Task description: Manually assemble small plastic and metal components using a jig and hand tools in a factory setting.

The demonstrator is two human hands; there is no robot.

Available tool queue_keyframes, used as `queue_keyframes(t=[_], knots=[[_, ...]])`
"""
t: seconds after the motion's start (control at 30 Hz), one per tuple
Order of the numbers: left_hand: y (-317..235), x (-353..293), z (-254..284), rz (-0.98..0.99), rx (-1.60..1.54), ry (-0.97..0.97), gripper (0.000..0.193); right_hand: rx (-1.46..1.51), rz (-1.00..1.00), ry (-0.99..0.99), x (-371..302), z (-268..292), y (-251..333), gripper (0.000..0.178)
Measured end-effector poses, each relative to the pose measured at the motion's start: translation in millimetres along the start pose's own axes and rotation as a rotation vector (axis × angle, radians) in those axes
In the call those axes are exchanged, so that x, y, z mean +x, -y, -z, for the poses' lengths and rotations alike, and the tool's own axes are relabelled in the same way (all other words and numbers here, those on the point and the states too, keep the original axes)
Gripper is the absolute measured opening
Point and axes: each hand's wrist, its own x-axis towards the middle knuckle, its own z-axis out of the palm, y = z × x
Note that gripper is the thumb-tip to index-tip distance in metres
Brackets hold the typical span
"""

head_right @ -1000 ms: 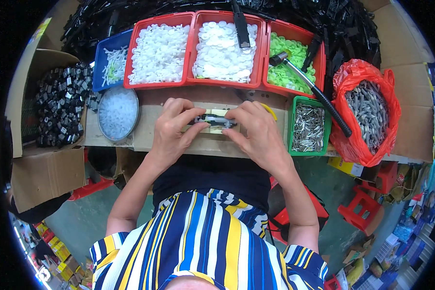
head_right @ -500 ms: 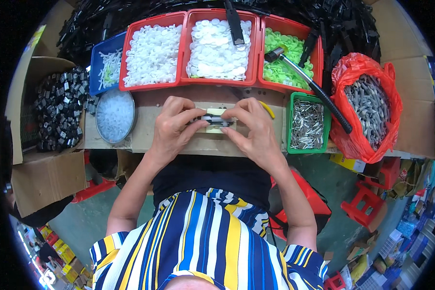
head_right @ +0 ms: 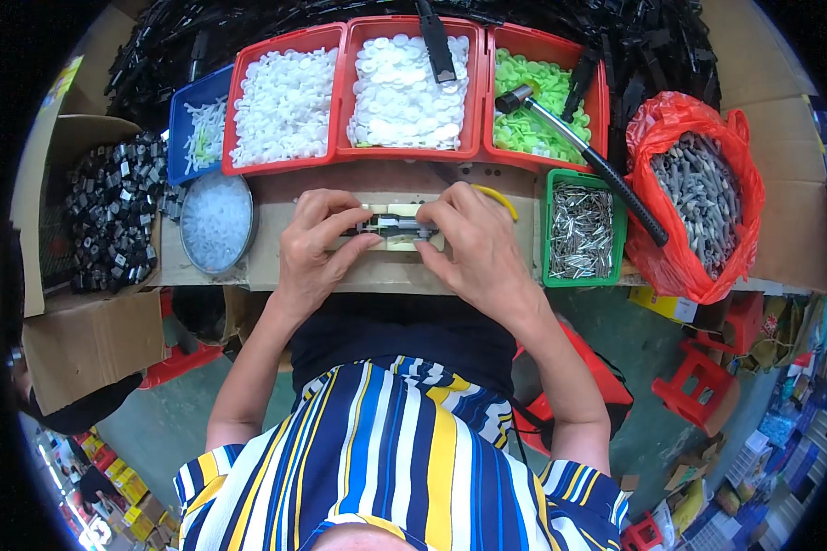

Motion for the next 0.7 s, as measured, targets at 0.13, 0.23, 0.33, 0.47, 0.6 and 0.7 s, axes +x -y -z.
queue_keyframes(t=[0.13, 0.23, 0.33, 0.47, 0.6, 0.7], knots=[[6, -6, -3, -0.053, 0.049, -0.021, 0.025, -0.099, 0.042, 0.01, 3, 5, 3, 0.033], [3, -6, -4, -0.125, 0.109, -0.018, 0.024, -0.136, 0.018, 0.036, 2, 6, 5, 0.034], [2, -5, -3, -0.182, 0.165, -0.002, 0.024, -0.154, 0.011, 0.048, 2, 7, 10, 0.033], [5, -5, -2, -0.2, 0.17, 0.008, 0.025, -0.031, -0.031, 0.062, 2, 6, 9, 0.03], [5, -5, -3, -0.142, 0.145, 0.016, 0.023, 0.041, -0.069, 0.039, 2, 8, -3, 0.024], [4, -5, -2, -0.126, 0.132, 0.014, 0.023, 0.234, -0.19, 0.104, 2, 10, -8, 0.019]])
